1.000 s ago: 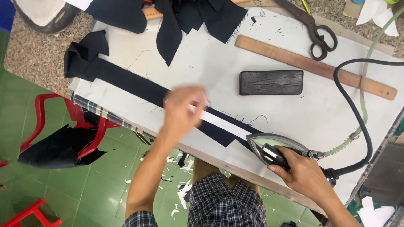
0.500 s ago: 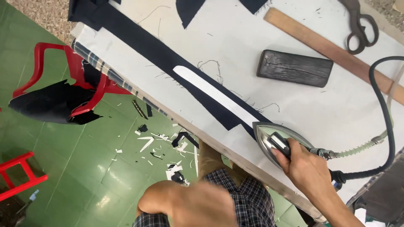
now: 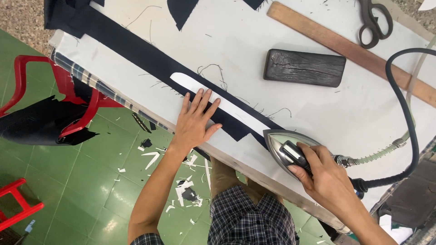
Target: The person irons a long strip of black fabric on a white work table using a steam iron. They repeatedly smooth the fabric with the iron and use a small black rectangular block to press down on the material while ironing.
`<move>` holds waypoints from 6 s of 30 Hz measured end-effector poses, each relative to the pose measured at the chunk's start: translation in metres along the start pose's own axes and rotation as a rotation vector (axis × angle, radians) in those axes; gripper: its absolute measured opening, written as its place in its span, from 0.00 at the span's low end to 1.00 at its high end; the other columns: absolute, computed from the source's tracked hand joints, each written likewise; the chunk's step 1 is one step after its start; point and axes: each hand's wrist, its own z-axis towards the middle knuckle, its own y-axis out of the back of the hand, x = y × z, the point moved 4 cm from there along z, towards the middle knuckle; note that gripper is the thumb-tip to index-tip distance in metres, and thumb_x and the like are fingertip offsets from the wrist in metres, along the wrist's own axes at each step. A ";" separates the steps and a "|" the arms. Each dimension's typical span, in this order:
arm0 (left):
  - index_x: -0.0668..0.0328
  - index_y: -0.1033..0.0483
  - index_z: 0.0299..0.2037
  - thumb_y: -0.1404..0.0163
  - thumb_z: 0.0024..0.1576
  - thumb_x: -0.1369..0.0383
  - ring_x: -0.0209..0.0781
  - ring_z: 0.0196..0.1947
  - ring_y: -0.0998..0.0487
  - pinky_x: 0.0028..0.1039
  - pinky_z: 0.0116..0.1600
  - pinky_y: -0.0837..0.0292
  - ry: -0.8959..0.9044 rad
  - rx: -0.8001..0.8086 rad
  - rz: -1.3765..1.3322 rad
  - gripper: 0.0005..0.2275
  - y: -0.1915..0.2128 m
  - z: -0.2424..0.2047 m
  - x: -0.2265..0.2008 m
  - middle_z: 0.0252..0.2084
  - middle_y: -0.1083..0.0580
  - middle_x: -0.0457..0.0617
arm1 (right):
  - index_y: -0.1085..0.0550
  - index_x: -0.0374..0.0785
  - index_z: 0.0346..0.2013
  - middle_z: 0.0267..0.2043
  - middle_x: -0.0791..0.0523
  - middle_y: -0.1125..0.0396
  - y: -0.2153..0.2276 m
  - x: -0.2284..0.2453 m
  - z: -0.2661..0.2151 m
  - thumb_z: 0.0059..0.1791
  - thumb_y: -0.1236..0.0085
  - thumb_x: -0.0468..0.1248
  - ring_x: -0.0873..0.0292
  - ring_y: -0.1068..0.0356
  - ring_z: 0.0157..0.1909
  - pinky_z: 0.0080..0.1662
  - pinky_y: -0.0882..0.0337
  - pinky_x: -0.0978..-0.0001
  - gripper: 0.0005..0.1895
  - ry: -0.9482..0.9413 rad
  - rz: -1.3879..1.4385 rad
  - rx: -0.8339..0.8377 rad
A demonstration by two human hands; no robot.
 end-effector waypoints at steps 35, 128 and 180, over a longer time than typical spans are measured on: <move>0.41 0.38 0.73 0.55 0.65 0.45 0.55 0.77 0.50 0.55 0.77 0.60 0.049 0.004 -0.040 0.28 -0.015 0.000 0.011 0.76 0.46 0.51 | 0.34 0.42 0.54 0.35 0.53 0.26 0.000 0.053 0.053 0.52 0.54 0.60 0.45 0.25 0.26 0.22 0.27 0.53 0.28 0.099 -0.313 -0.072; 0.42 0.43 0.75 0.66 0.65 0.41 0.51 0.78 0.52 0.54 0.77 0.62 0.119 0.044 -0.023 0.30 -0.002 0.000 0.052 0.78 0.49 0.50 | 0.39 0.40 0.61 0.46 0.49 0.26 -0.004 0.039 0.060 0.48 0.54 0.60 0.44 0.23 0.33 0.25 0.24 0.46 0.36 0.168 -0.242 -0.061; 0.42 0.41 0.75 0.64 0.66 0.41 0.49 0.78 0.52 0.53 0.77 0.59 0.084 0.020 -0.032 0.30 0.001 -0.003 0.086 0.78 0.50 0.50 | 0.40 0.41 0.67 0.50 0.47 0.30 0.016 0.121 0.121 0.51 0.53 0.53 0.42 0.24 0.36 0.32 0.21 0.47 0.33 0.242 -0.078 0.015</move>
